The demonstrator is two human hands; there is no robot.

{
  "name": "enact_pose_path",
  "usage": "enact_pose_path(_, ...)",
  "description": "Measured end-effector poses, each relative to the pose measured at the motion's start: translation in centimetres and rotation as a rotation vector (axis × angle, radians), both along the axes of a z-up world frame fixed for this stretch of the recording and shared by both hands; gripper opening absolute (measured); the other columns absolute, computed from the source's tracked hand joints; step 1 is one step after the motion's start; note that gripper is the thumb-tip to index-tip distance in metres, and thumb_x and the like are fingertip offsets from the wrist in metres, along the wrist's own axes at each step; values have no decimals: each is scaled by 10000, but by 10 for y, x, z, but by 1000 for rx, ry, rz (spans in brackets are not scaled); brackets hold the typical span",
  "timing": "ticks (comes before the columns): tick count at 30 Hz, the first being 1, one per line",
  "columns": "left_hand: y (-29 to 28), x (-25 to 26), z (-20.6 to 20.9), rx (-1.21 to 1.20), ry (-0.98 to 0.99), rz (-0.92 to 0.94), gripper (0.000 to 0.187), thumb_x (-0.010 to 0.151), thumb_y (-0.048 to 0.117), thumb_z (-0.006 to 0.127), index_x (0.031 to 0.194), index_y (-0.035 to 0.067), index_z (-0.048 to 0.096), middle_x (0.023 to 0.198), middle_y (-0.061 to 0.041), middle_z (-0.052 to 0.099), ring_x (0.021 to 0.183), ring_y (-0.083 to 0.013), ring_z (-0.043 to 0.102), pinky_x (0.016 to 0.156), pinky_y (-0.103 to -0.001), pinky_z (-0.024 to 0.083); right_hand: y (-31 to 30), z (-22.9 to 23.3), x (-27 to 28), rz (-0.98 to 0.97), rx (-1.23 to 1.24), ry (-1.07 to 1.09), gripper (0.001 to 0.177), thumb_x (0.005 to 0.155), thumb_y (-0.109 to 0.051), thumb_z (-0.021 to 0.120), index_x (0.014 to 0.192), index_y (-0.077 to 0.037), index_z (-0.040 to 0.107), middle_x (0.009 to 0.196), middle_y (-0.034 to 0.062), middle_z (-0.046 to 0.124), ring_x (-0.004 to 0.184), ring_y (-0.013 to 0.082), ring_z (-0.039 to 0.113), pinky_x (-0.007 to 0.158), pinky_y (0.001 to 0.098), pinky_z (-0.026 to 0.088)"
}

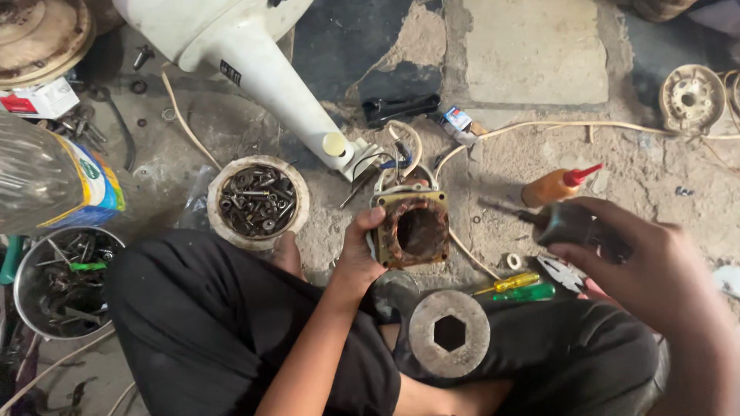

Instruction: The person sits on the floor and works on a disassembled motor component, likely a stator. They use a screwdriver to adjust internal parts and a hammer to tap the component, while handling various small metal parts and tools scattered around.

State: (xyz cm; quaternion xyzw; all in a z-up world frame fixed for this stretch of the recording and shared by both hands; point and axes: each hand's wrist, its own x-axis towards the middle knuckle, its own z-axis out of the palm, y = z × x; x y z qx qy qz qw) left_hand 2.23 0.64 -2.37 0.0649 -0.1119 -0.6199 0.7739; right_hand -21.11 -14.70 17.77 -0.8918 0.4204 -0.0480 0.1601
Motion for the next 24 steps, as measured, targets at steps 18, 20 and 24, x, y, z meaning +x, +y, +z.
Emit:
enact_pose_path(18, 3, -6, 16, 49, -145, 36, 662, 924, 291, 713, 1428, -93, 523, 1307, -243, 667, 1198, -313, 682, 1088, -441, 533, 68, 26, 68, 456, -138, 461, 588, 897, -358, 679, 1347, 0, 555, 887, 135, 712, 672, 266, 729, 548, 380, 581)
enact_pose_path(20, 3, -6, 12, 54, -121, 28, 670, 913, 293, 719, 1433, -76, 515, 1313, -244, 665, 1207, -313, 677, 1092, -437, 526, 72, 20, 73, 488, -139, 459, 529, 885, -289, 683, 1295, 22, 563, 869, 137, 695, 701, 287, 727, 577, 397, 581)
enact_pose_path(24, -1, -7, 7, 85, -104, 44, 681, 903, 282, 727, 1443, -67, 501, 1320, -245, 654, 1209, -314, 670, 1098, -443, 518, 73, 20, 84, 575, -238, 452, 440, 820, -192, 701, 1167, 54, 588, 864, 132, 675, 749, 292, 725, 568, 399, 579)
